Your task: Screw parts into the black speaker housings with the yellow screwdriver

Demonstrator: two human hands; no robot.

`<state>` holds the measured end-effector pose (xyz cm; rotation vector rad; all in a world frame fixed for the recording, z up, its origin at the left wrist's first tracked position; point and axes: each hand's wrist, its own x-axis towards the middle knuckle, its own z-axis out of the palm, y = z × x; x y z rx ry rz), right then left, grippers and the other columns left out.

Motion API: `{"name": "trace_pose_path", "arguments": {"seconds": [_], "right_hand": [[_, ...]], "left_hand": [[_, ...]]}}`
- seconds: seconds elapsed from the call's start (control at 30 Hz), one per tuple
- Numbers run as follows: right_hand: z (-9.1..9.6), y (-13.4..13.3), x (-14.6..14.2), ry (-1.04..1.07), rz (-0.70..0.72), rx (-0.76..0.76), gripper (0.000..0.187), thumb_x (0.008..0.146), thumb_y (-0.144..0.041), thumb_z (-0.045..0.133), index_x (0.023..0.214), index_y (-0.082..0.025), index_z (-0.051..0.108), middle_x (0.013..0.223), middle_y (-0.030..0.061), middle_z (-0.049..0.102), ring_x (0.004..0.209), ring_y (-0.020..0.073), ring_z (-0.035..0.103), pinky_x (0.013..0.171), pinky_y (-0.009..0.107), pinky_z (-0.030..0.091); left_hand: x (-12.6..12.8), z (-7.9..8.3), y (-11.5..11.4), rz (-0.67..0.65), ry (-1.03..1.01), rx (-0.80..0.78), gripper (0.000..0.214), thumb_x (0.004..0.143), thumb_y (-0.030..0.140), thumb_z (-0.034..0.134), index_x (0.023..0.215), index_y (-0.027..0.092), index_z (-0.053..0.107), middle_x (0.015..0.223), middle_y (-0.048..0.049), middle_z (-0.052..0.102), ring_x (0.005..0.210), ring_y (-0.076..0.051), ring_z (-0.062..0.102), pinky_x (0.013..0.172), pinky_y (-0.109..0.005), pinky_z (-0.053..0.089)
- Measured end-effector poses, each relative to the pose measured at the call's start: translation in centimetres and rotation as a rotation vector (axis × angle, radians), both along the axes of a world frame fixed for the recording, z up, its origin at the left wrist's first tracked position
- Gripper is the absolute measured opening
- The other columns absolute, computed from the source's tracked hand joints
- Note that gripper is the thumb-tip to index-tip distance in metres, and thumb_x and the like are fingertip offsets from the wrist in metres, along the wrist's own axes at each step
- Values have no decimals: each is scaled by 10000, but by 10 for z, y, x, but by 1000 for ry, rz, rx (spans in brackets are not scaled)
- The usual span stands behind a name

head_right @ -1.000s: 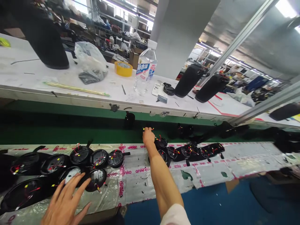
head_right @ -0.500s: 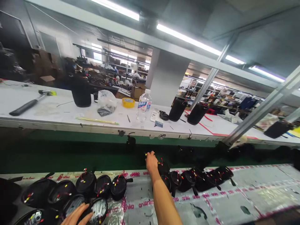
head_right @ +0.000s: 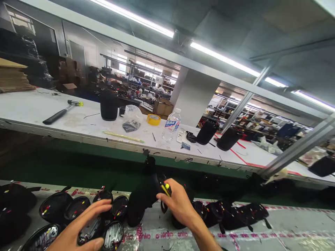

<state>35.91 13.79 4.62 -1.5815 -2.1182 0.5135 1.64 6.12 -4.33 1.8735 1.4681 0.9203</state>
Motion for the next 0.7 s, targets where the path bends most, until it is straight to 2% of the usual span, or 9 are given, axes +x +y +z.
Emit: {"name": "trace_pose_path", "arguments": {"seconds": [0.07, 0.13, 0.17, 0.23, 0.3, 0.43, 0.57, 0.63, 0.7], "right_hand": [[20, -29, -18, 140, 74, -74, 159, 885, -341, 707, 931, -223, 611, 873, -42, 619, 796, 149, 573, 696, 251, 449], [32, -49, -39, 352, 166, -205, 198, 826, -333, 753, 931, -219, 630, 876, -40, 623, 796, 153, 569, 676, 249, 437], [34, -57, -49, 432, 212, -260, 213, 804, -333, 768, 929, -217, 640, 888, -35, 632, 810, 159, 574, 686, 253, 436], [34, -66, -68, 480, 276, -300, 227, 769, -347, 794, 895, -219, 655, 898, -25, 645, 831, 175, 587, 713, 269, 439], [27, -73, -81, 437, 249, -283, 212, 771, -334, 777, 922, -233, 666, 938, -14, 672, 883, 198, 614, 771, 292, 455], [1, -89, -93, 330, 103, -151, 284, 907, -351, 635, 1181, -284, 600, 1150, 20, 703, 1044, 218, 663, 901, 335, 492], [-27, -108, -100, 58, 200, 70, 202, 986, -293, 548, 1186, -310, 564, 1032, -17, 747, 849, 199, 737, 731, 304, 538], [-32, -115, -105, -131, 263, 261, 191, 982, -254, 565, 1168, -295, 559, 935, -22, 747, 729, 204, 737, 609, 301, 523], [-30, -118, -110, -286, 289, 470, 142, 1004, -245, 523, 1142, -254, 555, 832, -1, 717, 638, 207, 709, 517, 312, 483]], "left_hand": [[12, 31, 11, -119, -164, -121, 739, 824, 585, 716, 1494, 355, 507, 1624, -94, 464, 1451, -400, 481, 1143, -610, 455], [24, 58, 16, -255, -322, -242, 906, 777, 584, 773, 1565, 340, 397, 1636, -98, 444, 1476, -380, 445, 1205, -587, 382], [29, 67, 16, -330, -388, -293, 944, 764, 572, 793, 1575, 327, 377, 1626, -97, 460, 1468, -367, 455, 1219, -565, 367], [35, 78, 13, -459, -515, -362, 903, 758, 563, 800, 1539, 284, 444, 1566, -101, 535, 1403, -360, 521, 1201, -535, 395], [34, 76, 5, -463, -624, -427, 792, 774, 576, 772, 1459, 249, 547, 1495, -101, 606, 1354, -366, 562, 1178, -528, 419], [22, 47, -19, -200, -788, -559, 740, 777, 587, 739, 1410, 229, 602, 1445, -118, 650, 1420, -408, 498, 1189, -573, 395], [9, 22, -45, 40, -796, -604, 865, 711, 606, 786, 1449, 215, 564, 1466, -148, 629, 1453, -439, 451, 1170, -580, 416], [4, 19, -54, 151, -761, -624, 934, 696, 632, 792, 1476, 196, 519, 1515, -165, 581, 1473, -427, 429, 1205, -568, 375], [2, 20, -59, 204, -730, -611, 980, 702, 643, 789, 1498, 171, 465, 1542, -183, 548, 1477, -403, 429, 1246, -558, 310]]}}
